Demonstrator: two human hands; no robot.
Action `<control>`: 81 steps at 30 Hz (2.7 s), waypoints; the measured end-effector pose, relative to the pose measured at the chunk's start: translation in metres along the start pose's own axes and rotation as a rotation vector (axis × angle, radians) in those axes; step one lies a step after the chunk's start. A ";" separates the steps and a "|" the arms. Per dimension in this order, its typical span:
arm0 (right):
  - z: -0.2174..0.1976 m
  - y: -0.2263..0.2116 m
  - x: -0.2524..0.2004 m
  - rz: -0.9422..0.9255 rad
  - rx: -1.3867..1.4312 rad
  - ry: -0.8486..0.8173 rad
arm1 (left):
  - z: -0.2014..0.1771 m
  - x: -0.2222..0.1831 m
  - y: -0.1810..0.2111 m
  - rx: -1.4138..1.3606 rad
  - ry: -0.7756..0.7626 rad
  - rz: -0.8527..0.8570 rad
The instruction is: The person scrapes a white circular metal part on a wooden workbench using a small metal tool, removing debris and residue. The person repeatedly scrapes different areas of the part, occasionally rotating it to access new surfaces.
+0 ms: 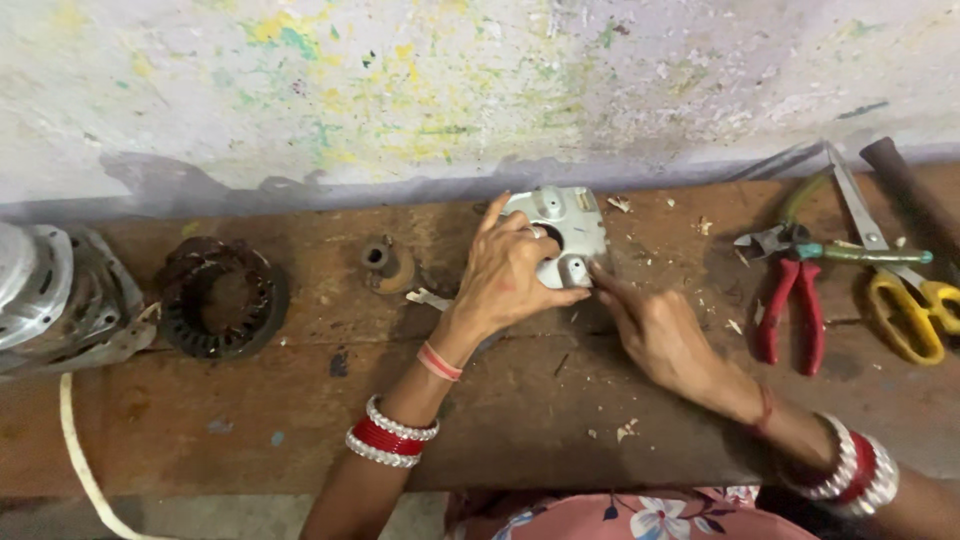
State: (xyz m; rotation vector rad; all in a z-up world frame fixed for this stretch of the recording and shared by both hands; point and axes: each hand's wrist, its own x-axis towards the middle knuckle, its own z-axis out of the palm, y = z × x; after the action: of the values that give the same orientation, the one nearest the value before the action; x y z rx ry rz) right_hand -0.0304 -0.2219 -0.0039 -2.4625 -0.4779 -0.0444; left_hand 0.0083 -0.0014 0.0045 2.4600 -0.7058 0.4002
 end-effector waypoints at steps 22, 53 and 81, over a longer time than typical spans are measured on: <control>0.005 0.012 0.040 -0.201 0.026 0.128 | 0.001 -0.002 0.001 -0.015 0.060 0.028; 0.007 0.010 0.018 -0.079 -0.085 0.047 | -0.002 -0.008 -0.001 0.032 0.042 0.021; -0.001 0.015 0.040 -0.078 -0.160 0.032 | 0.002 -0.009 -0.001 0.013 0.019 0.032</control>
State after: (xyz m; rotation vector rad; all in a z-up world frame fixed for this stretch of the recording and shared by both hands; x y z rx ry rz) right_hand 0.0119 -0.2203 -0.0058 -2.5938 -0.5764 -0.1599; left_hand 0.0017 0.0018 -0.0009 2.4561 -0.7377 0.4417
